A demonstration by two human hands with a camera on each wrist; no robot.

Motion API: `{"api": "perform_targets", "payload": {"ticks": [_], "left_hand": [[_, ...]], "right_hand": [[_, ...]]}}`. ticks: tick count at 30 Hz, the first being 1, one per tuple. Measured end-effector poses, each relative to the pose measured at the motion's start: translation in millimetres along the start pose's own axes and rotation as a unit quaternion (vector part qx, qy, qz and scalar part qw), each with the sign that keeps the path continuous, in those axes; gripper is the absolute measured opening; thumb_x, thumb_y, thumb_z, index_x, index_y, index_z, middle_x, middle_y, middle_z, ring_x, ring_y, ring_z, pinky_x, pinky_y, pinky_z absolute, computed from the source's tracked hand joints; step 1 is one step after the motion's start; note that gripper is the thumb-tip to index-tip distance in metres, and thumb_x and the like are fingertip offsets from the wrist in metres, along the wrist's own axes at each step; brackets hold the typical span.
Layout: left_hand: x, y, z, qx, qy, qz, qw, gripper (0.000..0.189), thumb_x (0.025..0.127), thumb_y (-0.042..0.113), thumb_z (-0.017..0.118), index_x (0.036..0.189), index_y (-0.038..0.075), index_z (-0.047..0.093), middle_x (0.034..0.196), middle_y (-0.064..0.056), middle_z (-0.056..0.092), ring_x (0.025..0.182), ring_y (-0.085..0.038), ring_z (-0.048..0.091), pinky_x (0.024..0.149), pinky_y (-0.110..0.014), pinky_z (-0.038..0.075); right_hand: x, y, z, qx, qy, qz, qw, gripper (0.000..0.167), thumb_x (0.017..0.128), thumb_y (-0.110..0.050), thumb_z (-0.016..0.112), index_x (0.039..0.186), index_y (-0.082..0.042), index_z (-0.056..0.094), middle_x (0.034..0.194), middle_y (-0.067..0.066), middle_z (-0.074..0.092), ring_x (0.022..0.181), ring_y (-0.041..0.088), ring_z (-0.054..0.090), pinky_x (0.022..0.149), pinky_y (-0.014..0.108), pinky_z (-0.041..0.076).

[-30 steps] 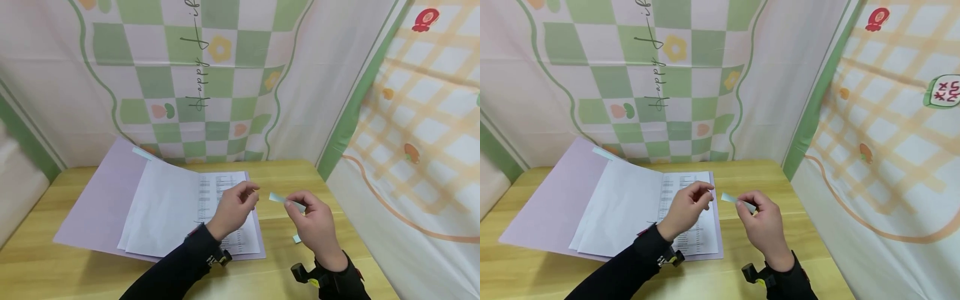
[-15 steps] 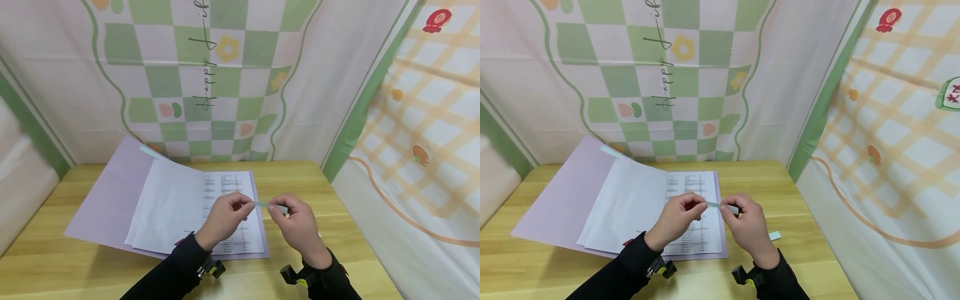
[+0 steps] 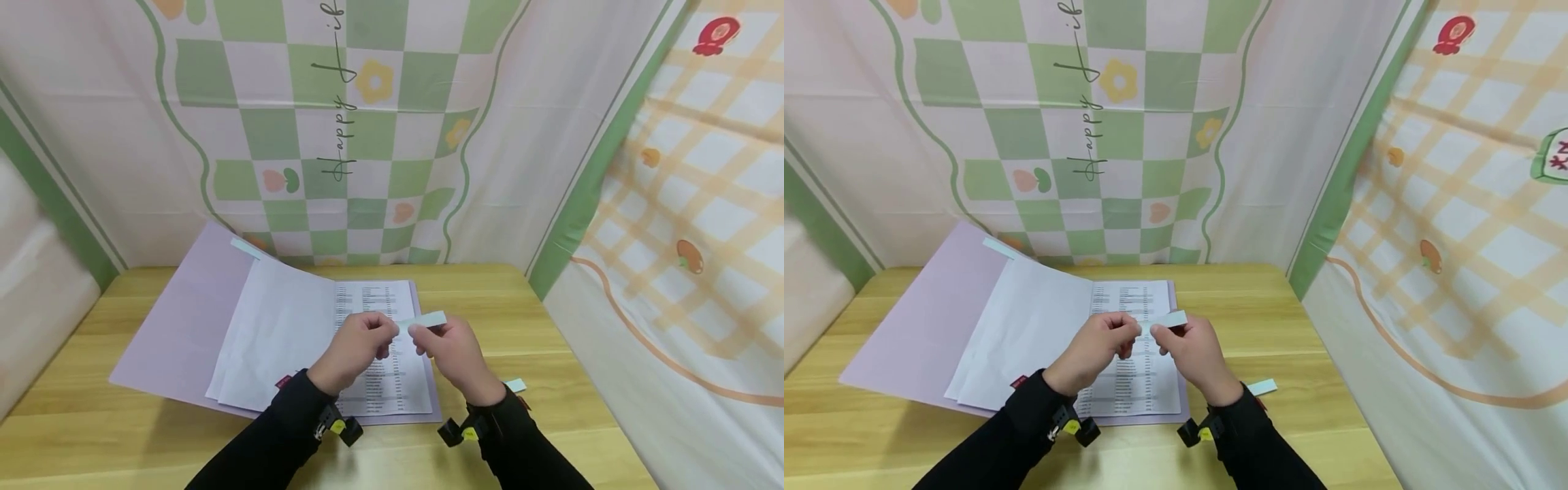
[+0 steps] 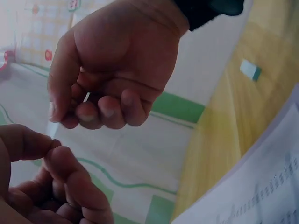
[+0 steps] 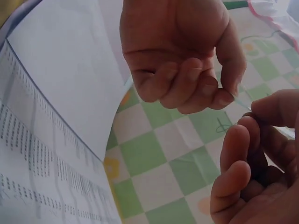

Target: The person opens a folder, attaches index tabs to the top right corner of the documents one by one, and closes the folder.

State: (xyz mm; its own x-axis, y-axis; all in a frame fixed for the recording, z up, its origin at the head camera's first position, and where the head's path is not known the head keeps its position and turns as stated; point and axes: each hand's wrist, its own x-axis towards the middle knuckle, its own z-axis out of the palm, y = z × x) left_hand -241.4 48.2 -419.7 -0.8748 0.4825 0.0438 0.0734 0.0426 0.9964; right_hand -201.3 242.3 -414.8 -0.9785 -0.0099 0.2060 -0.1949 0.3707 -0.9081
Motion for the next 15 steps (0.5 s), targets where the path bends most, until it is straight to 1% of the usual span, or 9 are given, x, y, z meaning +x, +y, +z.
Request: {"api": "perform_targets", "payload": {"ticks": [2,4,7,10,12,15], "left_hand": [[6.8,1.2,-4.1,0.026,0.000,-0.016,0.9995,0.022,0.099,0.020,0.058,0.083,0.006,0.067,0.070,-0.006,0.053,0.067,-0.023,0.054,0.069,-0.036,0.046],[14.4,3.1,-8.0,0.058,0.004,-0.029,0.9979,0.022,0.099,0.019,0.058,0.083,0.007,0.067,0.069,-0.006,0.053,0.068,-0.023,0.054,0.069,-0.036,0.045],[28.3,8.3,-12.3,0.092,0.014,-0.044,0.9947,0.021,0.098,0.018,0.058,0.083,0.007,0.068,0.073,-0.007,0.056,0.069,-0.023,0.055,0.067,-0.035,0.043],[45.9,14.3,-14.0,0.121,0.034,-0.058,0.9905,0.021,0.098,0.019,0.059,0.083,0.008,0.068,0.081,-0.008,0.059,0.071,-0.023,0.055,0.067,-0.035,0.043],[59.5,17.1,-14.5,0.128,0.046,-0.064,0.9886,0.022,0.098,0.019,0.060,0.081,0.007,0.066,0.086,-0.008,0.059,0.073,-0.023,0.055,0.067,-0.035,0.043],[79.7,17.0,-14.7,0.138,0.061,-0.077,0.9855,0.023,0.098,0.020,0.061,0.080,0.005,0.064,0.092,-0.007,0.060,0.075,-0.023,0.055,0.068,-0.034,0.042]], "right_hand": [[9.2,2,-1,-0.007,-0.006,0.014,0.9999,0.028,0.093,-0.020,0.068,0.071,-0.006,0.059,0.068,0.009,0.059,0.067,0.036,0.057,0.056,0.030,0.040],[17.9,4,-2,-0.017,-0.014,0.026,0.9994,0.028,0.093,-0.021,0.067,0.071,-0.006,0.058,0.067,0.010,0.057,0.065,0.034,0.057,0.055,0.030,0.038],[32.0,7,-5,-0.027,-0.021,0.036,0.9988,0.028,0.092,-0.024,0.067,0.072,-0.006,0.058,0.065,0.010,0.057,0.063,0.030,0.058,0.054,0.030,0.040],[49.1,10,-10,-0.011,-0.022,0.047,0.9986,0.031,0.093,-0.024,0.068,0.072,-0.004,0.059,0.065,0.012,0.056,0.062,0.031,0.058,0.054,0.030,0.043],[62.5,12,-13,0.005,-0.021,0.059,0.9980,0.032,0.094,-0.025,0.068,0.072,-0.003,0.060,0.067,0.012,0.058,0.062,0.030,0.056,0.053,0.030,0.043],[82.6,18,-17,0.020,-0.021,0.082,0.9962,0.034,0.095,-0.025,0.068,0.072,-0.002,0.061,0.067,0.011,0.058,0.060,0.026,0.055,0.055,0.030,0.043]]}}
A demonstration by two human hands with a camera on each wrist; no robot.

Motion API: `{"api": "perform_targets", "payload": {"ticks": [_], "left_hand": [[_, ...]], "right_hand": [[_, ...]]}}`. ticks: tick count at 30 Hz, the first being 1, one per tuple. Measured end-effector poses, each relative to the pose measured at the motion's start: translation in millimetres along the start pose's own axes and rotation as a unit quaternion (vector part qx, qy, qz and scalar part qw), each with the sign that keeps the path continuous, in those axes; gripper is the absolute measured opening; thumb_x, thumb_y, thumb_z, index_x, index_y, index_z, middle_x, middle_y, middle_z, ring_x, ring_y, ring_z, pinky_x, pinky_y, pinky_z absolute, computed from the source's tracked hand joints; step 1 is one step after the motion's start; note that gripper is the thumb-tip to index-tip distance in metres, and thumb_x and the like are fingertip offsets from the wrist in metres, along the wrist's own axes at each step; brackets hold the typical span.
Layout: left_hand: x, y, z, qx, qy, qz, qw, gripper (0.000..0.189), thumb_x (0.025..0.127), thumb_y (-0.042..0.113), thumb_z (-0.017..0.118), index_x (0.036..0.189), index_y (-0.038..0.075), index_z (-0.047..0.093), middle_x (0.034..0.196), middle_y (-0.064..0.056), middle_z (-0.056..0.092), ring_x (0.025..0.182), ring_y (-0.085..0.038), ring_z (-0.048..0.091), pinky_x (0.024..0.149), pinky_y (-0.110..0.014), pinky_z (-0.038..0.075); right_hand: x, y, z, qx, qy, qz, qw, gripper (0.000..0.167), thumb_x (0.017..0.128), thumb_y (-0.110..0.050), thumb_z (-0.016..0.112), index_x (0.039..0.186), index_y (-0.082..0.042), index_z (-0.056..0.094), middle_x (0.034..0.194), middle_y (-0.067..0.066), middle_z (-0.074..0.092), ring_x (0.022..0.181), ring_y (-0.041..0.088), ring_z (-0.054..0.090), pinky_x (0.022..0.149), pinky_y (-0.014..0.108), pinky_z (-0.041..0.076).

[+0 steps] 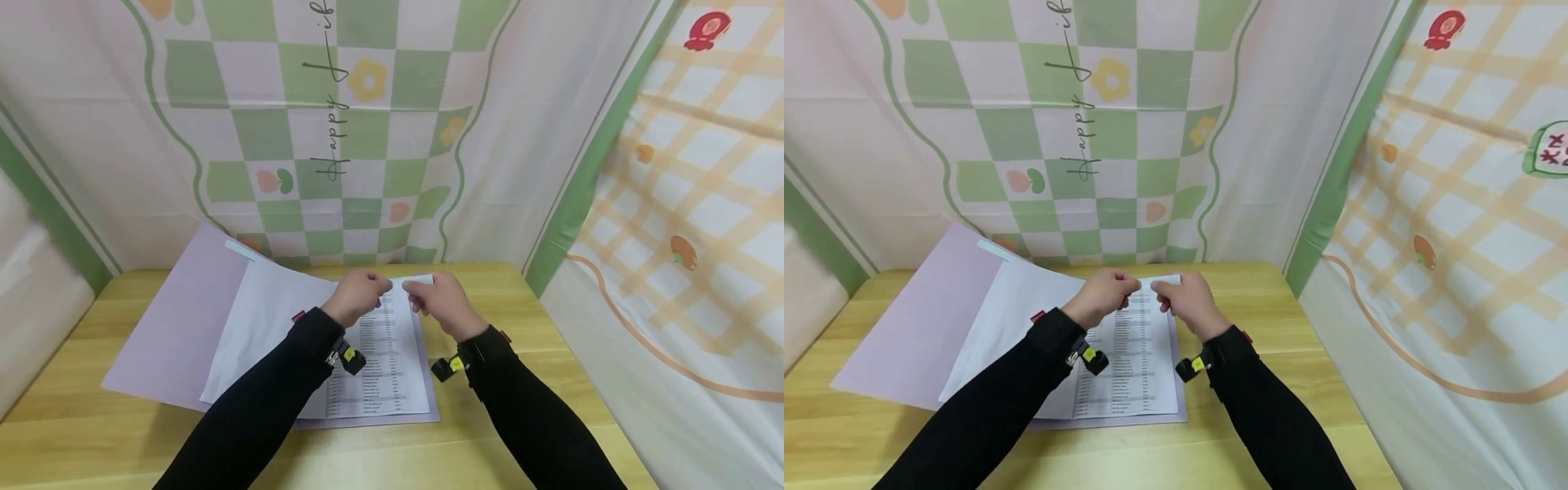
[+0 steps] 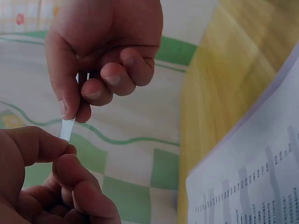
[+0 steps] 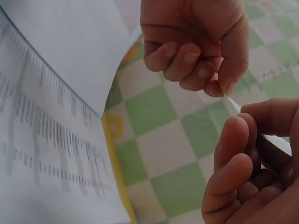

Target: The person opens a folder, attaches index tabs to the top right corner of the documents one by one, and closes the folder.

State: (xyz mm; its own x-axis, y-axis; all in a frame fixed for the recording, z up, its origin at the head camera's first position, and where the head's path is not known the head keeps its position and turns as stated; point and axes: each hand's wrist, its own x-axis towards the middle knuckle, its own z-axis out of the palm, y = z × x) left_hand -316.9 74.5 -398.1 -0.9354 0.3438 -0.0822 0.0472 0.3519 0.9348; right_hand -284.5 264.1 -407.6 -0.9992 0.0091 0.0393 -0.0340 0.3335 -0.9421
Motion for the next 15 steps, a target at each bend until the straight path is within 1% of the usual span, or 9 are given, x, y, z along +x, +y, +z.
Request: {"api": "perform_targets", "payload": {"ticks": [2,5,7,10,11,12,13,15], "left_hand": [[15.1,0.0,0.9,0.005,0.004,-0.006,1.0000,0.022,0.097,0.019,0.061,0.084,0.003,0.066,0.094,-0.008,0.061,0.077,-0.022,0.056,0.068,-0.033,0.043],[33.1,-1.4,2.2,0.015,0.008,-0.020,0.9997,0.019,0.096,0.019,0.063,0.090,0.002,0.069,0.095,-0.009,0.063,0.078,-0.022,0.058,0.068,-0.032,0.045],[43.2,-3.3,2.8,0.022,0.011,-0.027,0.9993,0.020,0.095,0.019,0.063,0.083,0.003,0.067,0.089,-0.008,0.063,0.076,-0.021,0.057,0.067,-0.031,0.044],[56.7,-7.1,4.8,0.038,0.016,-0.038,0.9984,0.029,0.094,0.019,0.064,0.069,0.006,0.059,0.079,-0.006,0.061,0.070,-0.020,0.054,0.063,-0.031,0.041],[61.2,-9.0,5.8,0.043,0.018,-0.043,0.9980,0.032,0.094,0.020,0.065,0.067,0.007,0.056,0.077,-0.006,0.060,0.069,-0.021,0.053,0.063,-0.032,0.040],[65.9,-11.2,7.1,0.055,0.020,-0.042,0.9974,0.032,0.094,0.020,0.065,0.066,0.007,0.056,0.077,-0.006,0.060,0.069,-0.021,0.052,0.063,-0.032,0.040],[72.6,-14.2,9.3,0.067,0.023,-0.040,0.9967,0.030,0.094,0.020,0.066,0.068,0.006,0.060,0.078,-0.006,0.061,0.071,-0.021,0.053,0.064,-0.032,0.041],[85.6,-20.0,17.0,0.086,0.028,-0.035,0.9953,0.024,0.093,0.020,0.067,0.076,0.003,0.069,0.083,-0.006,0.063,0.075,-0.022,0.054,0.068,-0.032,0.044]], "right_hand": [[13.6,2,-3,0.001,0.003,0.018,0.9998,0.033,0.094,-0.025,0.069,0.072,-0.002,0.062,0.067,0.010,0.058,0.060,0.023,0.055,0.056,0.030,0.043],[31.3,7,-5,-0.008,0.006,0.043,0.9990,0.032,0.094,-0.025,0.070,0.072,-0.003,0.062,0.067,0.008,0.059,0.060,0.021,0.056,0.058,0.030,0.043],[40.9,11,-5,-0.019,0.011,0.055,0.9982,0.031,0.093,-0.025,0.071,0.072,-0.003,0.061,0.066,0.007,0.060,0.060,0.021,0.056,0.056,0.029,0.042],[53.9,19,-5,-0.038,0.020,0.065,0.9970,0.030,0.092,-0.024,0.072,0.072,-0.003,0.061,0.064,0.007,0.060,0.062,0.024,0.057,0.055,0.028,0.039],[57.8,21,-4,-0.046,0.024,0.068,0.9963,0.030,0.091,-0.024,0.072,0.072,-0.003,0.062,0.064,0.006,0.060,0.063,0.024,0.057,0.055,0.027,0.039],[61.2,23,-4,-0.055,0.028,0.070,0.9956,0.030,0.091,-0.024,0.072,0.072,-0.003,0.063,0.063,0.006,0.060,0.063,0.024,0.058,0.054,0.027,0.040],[65.2,26,-4,-0.064,0.033,0.075,0.9946,0.029,0.091,-0.024,0.072,0.072,-0.003,0.063,0.063,0.005,0.060,0.064,0.024,0.059,0.054,0.027,0.040],[71.1,32,-8,-0.081,0.039,0.086,0.9922,0.028,0.090,-0.024,0.072,0.074,-0.003,0.064,0.065,0.006,0.062,0.066,0.024,0.061,0.056,0.027,0.043]]}}
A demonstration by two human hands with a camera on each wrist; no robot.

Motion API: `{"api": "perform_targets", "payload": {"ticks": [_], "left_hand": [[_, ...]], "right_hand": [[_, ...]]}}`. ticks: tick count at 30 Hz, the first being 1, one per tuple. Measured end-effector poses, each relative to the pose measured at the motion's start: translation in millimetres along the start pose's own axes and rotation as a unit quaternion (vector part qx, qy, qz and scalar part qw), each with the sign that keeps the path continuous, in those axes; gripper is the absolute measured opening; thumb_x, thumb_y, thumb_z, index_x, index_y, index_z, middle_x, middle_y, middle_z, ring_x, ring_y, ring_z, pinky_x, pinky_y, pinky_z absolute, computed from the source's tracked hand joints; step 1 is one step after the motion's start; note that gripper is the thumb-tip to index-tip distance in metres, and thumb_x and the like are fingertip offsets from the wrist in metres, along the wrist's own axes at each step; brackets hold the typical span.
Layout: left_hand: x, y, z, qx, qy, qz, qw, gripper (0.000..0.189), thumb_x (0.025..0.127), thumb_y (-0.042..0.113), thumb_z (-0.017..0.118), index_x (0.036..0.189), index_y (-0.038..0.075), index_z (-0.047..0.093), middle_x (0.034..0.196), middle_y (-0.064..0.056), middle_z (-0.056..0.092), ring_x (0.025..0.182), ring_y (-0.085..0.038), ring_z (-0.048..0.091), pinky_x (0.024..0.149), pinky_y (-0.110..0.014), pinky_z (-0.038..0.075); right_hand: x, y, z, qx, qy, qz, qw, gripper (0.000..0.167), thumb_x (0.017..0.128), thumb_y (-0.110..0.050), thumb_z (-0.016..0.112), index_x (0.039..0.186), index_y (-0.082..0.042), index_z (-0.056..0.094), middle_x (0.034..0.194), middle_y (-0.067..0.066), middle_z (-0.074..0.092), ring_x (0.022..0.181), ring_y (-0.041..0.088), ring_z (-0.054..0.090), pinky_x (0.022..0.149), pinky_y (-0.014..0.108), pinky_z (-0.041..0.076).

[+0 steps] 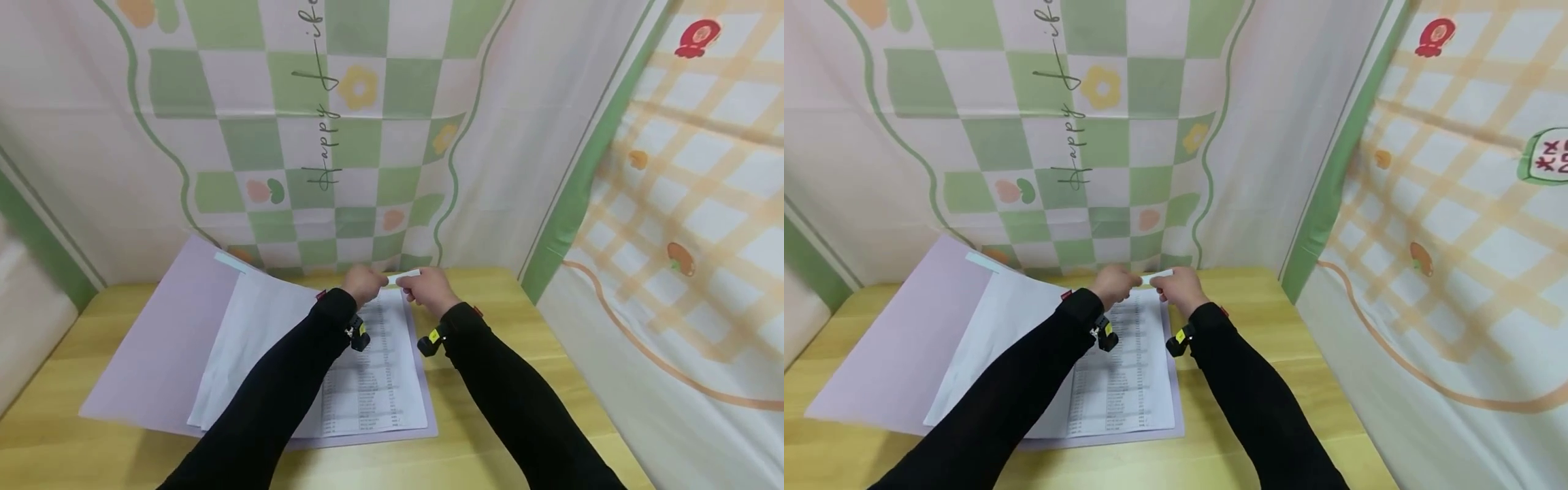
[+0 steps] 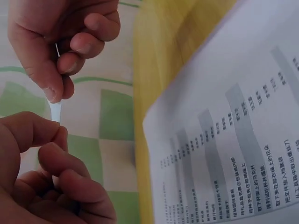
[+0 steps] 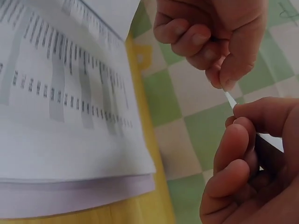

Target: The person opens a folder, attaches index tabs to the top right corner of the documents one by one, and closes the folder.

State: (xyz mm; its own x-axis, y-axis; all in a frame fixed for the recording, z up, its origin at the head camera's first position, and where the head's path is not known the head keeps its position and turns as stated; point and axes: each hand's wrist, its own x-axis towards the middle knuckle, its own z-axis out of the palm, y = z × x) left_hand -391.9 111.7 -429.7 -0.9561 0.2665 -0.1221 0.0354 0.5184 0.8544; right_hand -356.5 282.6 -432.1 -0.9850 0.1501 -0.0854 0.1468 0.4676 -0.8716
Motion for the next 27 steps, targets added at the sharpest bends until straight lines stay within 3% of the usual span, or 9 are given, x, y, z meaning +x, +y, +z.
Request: {"api": "perform_targets", "payload": {"ticks": [3,7,10,12,15,17,23,27], "left_hand": [[13.6,-7.1,16.0,0.045,0.007,0.018,0.9988,0.027,0.093,0.021,0.067,0.074,0.002,0.069,0.080,-0.004,0.061,0.077,-0.022,0.053,0.073,-0.032,0.046],[29.4,-12.4,27.3,0.104,-0.011,0.038,0.9938,0.042,0.095,0.022,0.064,0.058,0.009,0.052,0.063,-0.001,0.047,0.067,-0.022,0.048,0.069,-0.032,0.043],[41.3,-18.2,24.2,0.141,-0.023,0.037,0.9890,0.037,0.097,0.024,0.062,0.065,0.006,0.060,0.068,-0.004,0.054,0.069,-0.023,0.051,0.070,-0.033,0.043],[48.0,-21.2,20.9,0.161,-0.019,0.033,0.9862,0.030,0.098,0.025,0.062,0.080,0.002,0.070,0.083,-0.008,0.064,0.077,-0.024,0.055,0.075,-0.034,0.046],[55.4,-24.6,20.0,0.178,-0.017,0.022,0.9837,0.032,0.098,0.029,0.062,0.100,-0.001,0.073,0.106,-0.013,0.068,0.089,-0.026,0.058,0.083,-0.035,0.047],[59.0,-25.3,20.3,0.173,-0.019,0.015,0.9846,0.034,0.097,0.029,0.063,0.104,-0.003,0.072,0.113,-0.015,0.066,0.093,-0.027,0.058,0.086,-0.035,0.047],[70.4,-28.5,28.0,0.173,-0.021,0.014,0.9845,0.029,0.092,0.024,0.065,0.094,-0.004,0.072,0.103,-0.015,0.066,0.084,-0.025,0.055,0.081,-0.033,0.048],[79.4,-33.6,35.7,0.186,-0.028,-0.009,0.9822,0.024,0.090,0.021,0.067,0.090,-0.002,0.072,0.096,-0.012,0.065,0.079,-0.024,0.054,0.074,-0.032,0.047]], "right_hand": [[5.3,10,0,-0.011,0.009,0.030,0.9994,0.027,0.090,-0.024,0.071,0.079,-0.003,0.060,0.073,0.011,0.065,0.069,0.023,0.062,0.059,0.029,0.044],[15.1,20,4,-0.006,0.031,0.059,0.9978,0.025,0.088,-0.021,0.072,0.079,-0.003,0.058,0.070,0.010,0.062,0.062,0.022,0.059,0.053,0.029,0.041],[27.5,21,14,-0.007,0.037,0.060,0.9975,0.026,0.087,-0.017,0.073,0.070,-0.003,0.058,0.059,0.003,0.054,0.051,0.018,0.051,0.046,0.029,0.037],[36.2,21,20,-0.011,0.037,0.065,0.9971,0.028,0.086,-0.016,0.072,0.065,-0.002,0.060,0.053,0.002,0.050,0.045,0.017,0.047,0.044,0.029,0.034],[45.1,22,25,-0.015,0.032,0.077,0.9964,0.030,0.086,-0.015,0.071,0.063,0.002,0.062,0.049,0.002,0.047,0.041,0.017,0.043,0.042,0.029,0.032],[49.0,23,26,-0.024,0.030,0.088,0.9954,0.030,0.086,-0.015,0.070,0.062,0.003,0.063,0.048,0.003,0.047,0.040,0.017,0.042,0.041,0.030,0.031],[56.6,32,27,-0.036,0.033,0.100,0.9938,0.029,0.082,-0.012,0.069,0.056,-0.002,0.059,0.049,0.003,0.047,0.040,0.018,0.043,0.040,0.030,0.033],[59.9,40,29,-0.031,0.030,0.111,0.9929,0.028,0.081,-0.011,0.069,0.055,-0.003,0.060,0.049,0.004,0.049,0.039,0.018,0.044,0.040,0.030,0.035]]}}
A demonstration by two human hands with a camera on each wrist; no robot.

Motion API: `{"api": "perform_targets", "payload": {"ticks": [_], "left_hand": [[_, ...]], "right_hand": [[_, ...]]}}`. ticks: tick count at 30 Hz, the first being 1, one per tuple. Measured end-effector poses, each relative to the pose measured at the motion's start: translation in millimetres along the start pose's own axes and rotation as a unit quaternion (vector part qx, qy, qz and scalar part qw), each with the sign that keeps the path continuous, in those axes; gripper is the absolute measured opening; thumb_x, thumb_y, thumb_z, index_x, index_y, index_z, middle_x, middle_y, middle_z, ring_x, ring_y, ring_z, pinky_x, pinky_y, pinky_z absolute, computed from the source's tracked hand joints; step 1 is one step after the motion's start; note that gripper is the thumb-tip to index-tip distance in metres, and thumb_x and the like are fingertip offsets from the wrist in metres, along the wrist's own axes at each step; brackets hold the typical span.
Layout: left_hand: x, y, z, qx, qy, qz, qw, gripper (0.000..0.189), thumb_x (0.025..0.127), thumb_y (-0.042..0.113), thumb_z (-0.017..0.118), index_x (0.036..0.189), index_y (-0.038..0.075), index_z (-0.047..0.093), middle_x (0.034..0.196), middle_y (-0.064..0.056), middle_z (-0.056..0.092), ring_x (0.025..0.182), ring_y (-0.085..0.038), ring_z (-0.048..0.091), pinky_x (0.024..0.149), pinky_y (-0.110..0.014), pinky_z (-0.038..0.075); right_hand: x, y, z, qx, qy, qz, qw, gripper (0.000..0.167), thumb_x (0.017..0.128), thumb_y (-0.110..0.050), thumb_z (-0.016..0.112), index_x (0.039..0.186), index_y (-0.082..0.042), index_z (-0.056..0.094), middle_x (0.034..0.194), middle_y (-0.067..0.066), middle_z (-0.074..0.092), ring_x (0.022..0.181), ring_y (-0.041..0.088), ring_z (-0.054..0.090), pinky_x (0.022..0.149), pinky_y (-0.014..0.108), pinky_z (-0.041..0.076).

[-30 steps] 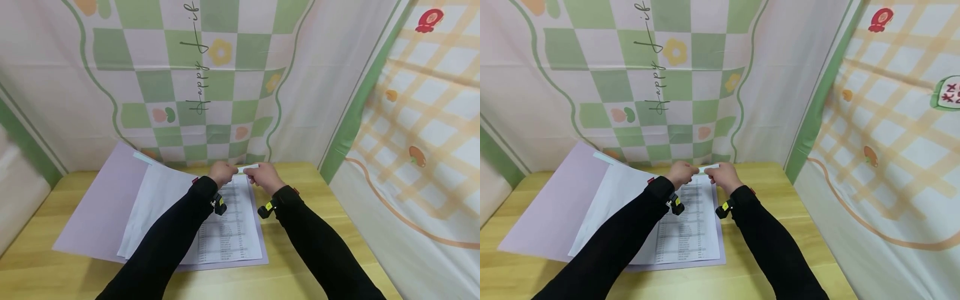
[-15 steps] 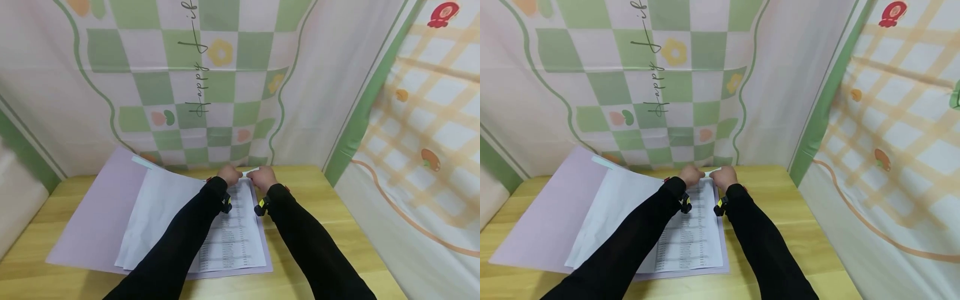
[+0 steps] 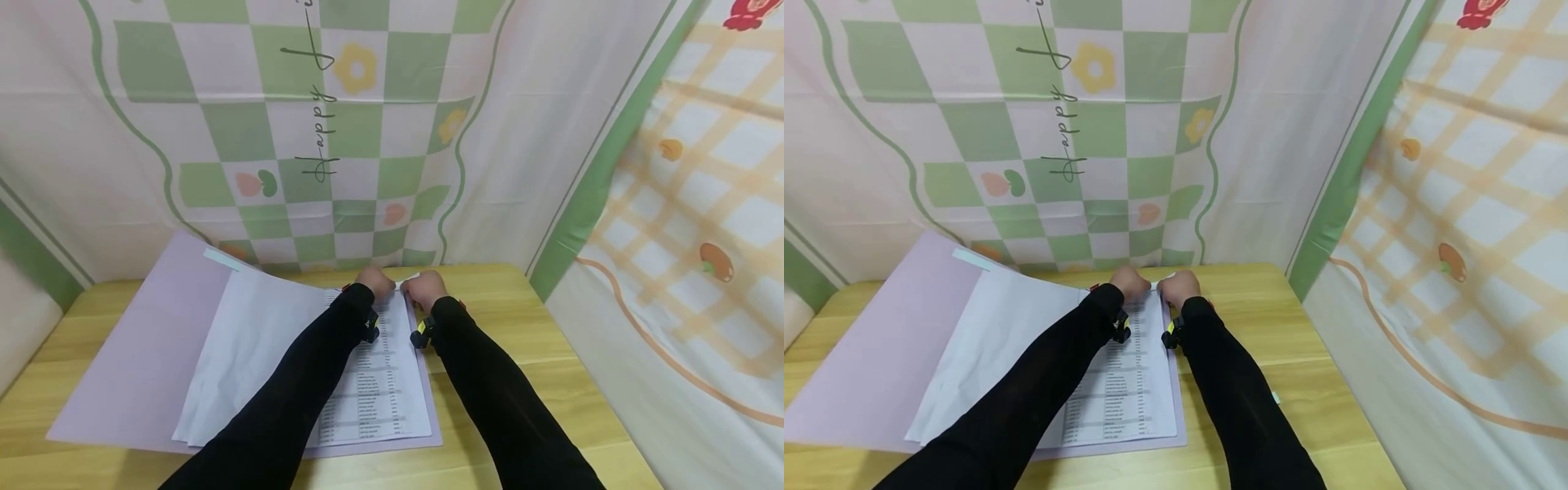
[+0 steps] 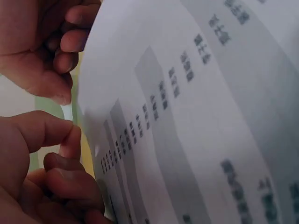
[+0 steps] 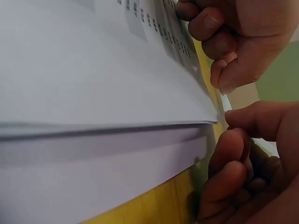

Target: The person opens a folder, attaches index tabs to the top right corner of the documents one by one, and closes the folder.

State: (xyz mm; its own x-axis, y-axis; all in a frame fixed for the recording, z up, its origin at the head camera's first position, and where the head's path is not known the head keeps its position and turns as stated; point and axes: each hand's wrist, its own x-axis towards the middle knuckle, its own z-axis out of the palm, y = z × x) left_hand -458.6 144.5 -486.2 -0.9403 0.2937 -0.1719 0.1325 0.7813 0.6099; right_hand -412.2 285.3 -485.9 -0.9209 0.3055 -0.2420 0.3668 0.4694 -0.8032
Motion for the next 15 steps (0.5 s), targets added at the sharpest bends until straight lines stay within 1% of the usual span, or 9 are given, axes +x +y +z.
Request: {"api": "perform_targets", "payload": {"ticks": [2,3,6,9,12,15], "left_hand": [[2.6,0.0,3.3,0.007,-0.005,-0.009,0.9999,0.022,0.089,0.020,0.067,0.089,-0.001,0.072,0.093,-0.011,0.064,0.078,-0.025,0.055,0.071,-0.032,0.046],[4.6,-0.2,5.1,0.021,-0.006,-0.007,0.9997,0.021,0.089,0.020,0.066,0.088,-0.001,0.072,0.091,-0.010,0.064,0.078,-0.025,0.055,0.071,-0.032,0.046],[9.1,-0.3,10.4,0.058,-0.003,0.005,0.9983,0.021,0.088,0.020,0.066,0.086,0.001,0.071,0.089,-0.009,0.064,0.077,-0.025,0.056,0.072,-0.033,0.048],[12.6,0.0,13.9,0.081,0.004,0.015,0.9966,0.019,0.088,0.020,0.066,0.085,0.001,0.071,0.089,-0.009,0.065,0.078,-0.025,0.058,0.074,-0.034,0.049],[12.5,0.8,15.8,0.081,0.011,0.009,0.9966,0.018,0.087,0.019,0.067,0.083,0.002,0.070,0.091,-0.009,0.066,0.079,-0.025,0.059,0.075,-0.035,0.050],[11.1,2.2,17.2,0.080,0.019,-0.002,0.9966,0.021,0.087,0.022,0.068,0.084,0.002,0.071,0.094,-0.009,0.068,0.082,-0.025,0.061,0.076,-0.036,0.051]], "right_hand": [[0.6,2,1,0.000,-0.001,0.002,1.0000,0.028,0.081,-0.011,0.069,0.055,-0.002,0.062,0.049,0.004,0.050,0.039,0.018,0.044,0.040,0.030,0.036],[0.9,2,1,-0.002,-0.001,0.002,1.0000,0.028,0.080,-0.011,0.069,0.055,-0.002,0.062,0.049,0.005,0.050,0.039,0.018,0.045,0.039,0.030,0.036],[0.6,3,2,-0.010,0.003,0.000,0.9999,0.027,0.081,-0.012,0.070,0.056,-0.001,0.064,0.049,0.005,0.052,0.038,0.018,0.045,0.040,0.029,0.037],[-0.5,3,2,-0.024,0.006,-0.007,0.9997,0.027,0.081,-0.011,0.070,0.058,0.000,0.065,0.048,0.005,0.052,0.038,0.018,0.046,0.041,0.028,0.037],[-1.3,3,2,-0.036,0.003,-0.015,0.9992,0.026,0.082,-0.011,0.069,0.059,0.001,0.066,0.048,0.005,0.053,0.037,0.017,0.046,0.041,0.028,0.037],[-0.3,4,3,-0.051,0.000,-0.014,0.9986,0.025,0.083,-0.011,0.069,0.060,-0.001,0.066,0.049,0.005,0.055,0.038,0.017,0.048,0.041,0.028,0.039]]}}
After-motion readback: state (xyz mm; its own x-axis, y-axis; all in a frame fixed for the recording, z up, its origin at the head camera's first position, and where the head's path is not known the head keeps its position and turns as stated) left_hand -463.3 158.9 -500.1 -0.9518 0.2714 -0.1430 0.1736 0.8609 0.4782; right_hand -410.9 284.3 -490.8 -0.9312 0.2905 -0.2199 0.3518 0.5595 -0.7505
